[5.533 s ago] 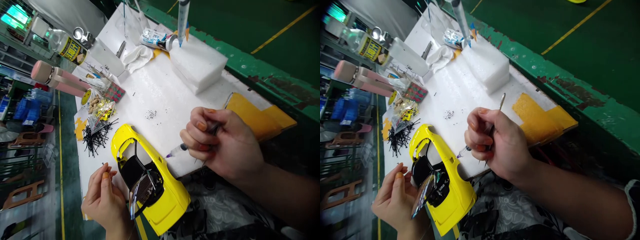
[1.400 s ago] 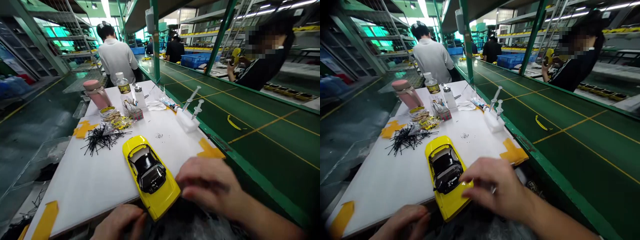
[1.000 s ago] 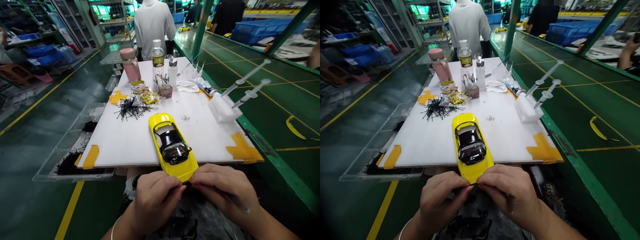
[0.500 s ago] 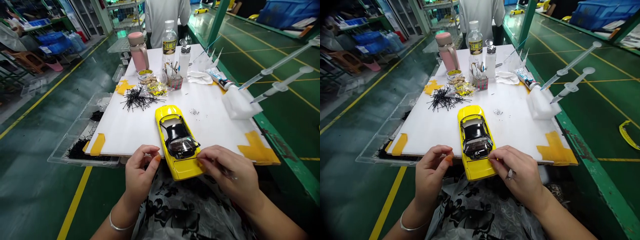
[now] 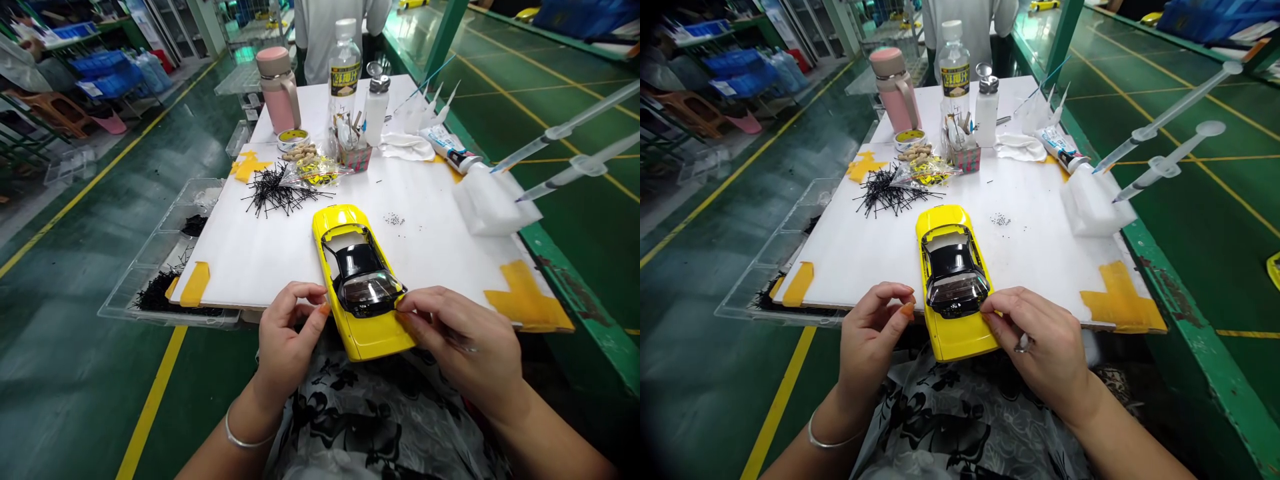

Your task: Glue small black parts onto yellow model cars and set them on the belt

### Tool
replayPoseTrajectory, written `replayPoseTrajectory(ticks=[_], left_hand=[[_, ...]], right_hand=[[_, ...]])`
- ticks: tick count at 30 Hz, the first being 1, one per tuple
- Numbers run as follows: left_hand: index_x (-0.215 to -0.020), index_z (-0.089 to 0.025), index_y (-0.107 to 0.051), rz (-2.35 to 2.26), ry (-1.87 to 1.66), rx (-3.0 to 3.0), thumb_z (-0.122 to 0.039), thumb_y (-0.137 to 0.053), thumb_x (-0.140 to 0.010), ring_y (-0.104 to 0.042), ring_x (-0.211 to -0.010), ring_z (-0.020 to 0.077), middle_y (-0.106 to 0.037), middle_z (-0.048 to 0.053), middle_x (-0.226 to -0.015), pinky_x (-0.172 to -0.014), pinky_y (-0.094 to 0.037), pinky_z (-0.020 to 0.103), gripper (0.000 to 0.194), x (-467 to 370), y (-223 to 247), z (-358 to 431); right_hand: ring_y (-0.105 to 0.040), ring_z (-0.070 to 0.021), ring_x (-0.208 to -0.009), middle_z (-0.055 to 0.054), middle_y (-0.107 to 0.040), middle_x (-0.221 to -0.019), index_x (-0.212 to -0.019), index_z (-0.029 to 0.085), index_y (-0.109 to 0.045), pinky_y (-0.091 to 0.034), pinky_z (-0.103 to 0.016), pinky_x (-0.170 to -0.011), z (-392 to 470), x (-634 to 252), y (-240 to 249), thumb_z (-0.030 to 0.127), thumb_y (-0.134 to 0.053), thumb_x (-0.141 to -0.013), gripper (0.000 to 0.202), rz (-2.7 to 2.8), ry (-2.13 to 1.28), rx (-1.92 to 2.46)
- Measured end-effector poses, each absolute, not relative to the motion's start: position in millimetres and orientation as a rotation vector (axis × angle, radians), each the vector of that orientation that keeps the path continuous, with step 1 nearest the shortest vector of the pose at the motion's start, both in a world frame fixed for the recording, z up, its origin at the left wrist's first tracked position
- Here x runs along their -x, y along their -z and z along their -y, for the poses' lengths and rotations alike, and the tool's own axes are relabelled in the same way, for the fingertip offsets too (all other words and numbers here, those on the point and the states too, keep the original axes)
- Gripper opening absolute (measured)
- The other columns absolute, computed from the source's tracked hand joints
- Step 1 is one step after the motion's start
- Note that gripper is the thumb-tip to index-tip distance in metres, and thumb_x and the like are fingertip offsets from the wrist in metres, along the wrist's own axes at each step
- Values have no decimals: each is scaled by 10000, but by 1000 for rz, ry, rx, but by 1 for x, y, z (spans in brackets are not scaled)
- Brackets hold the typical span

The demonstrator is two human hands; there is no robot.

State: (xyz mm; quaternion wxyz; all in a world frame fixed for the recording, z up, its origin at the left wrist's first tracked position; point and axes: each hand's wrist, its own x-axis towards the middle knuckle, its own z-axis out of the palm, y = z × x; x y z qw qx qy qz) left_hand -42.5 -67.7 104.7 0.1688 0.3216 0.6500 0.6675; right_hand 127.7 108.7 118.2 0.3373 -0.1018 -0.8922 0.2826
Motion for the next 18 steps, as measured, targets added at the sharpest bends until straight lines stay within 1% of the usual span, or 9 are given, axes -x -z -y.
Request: replayPoseTrajectory(ticks=[4,9,13,18], left_hand=[[-1132,-305,-754,-1891,-1924,-980,-247,-736,-996,-673,-1071,118,-685,11,-1166,-895,-583,168,149,44,-98,66],[-1267,-343,-696,-1872,-1947,-965,-243,-747,-987,-621,-1279,144,-639,17,-1317,-1073,-548,236,301,49,-91,64],[-1308,-337,-683,-1937,-2012,-971,-259,-788,-959,-606,-1330,155,-643,23,-1360,-1115,-525,257,372,68,-97,60],[-1265,-309,-694,-1977,-2115,-974,-310,-819,-932,-627,-1308,189,-665,34,-1325,-1073,-556,292,356,89,-110,53]], right_hand=[[-726,-97,-852,4,-754,-948,-1034,215,-686,-564,-169,-833,-109,-127,-119,22,-699,-971,203,2323,-765,263],[-734,-100,-860,-17,-755,-958,-1039,189,-703,-572,-164,-826,-109,-125,-120,21,-688,-978,179,2330,-749,254],[-738,-106,-851,-21,-748,-948,-1021,181,-707,-578,-175,-816,-109,-124,-121,10,-681,-977,179,2354,-709,249],[-729,-119,-841,-31,-753,-960,-1036,179,-710,-575,-199,-790,-109,-124,-121,38,-682,-989,151,2373,-610,236]])
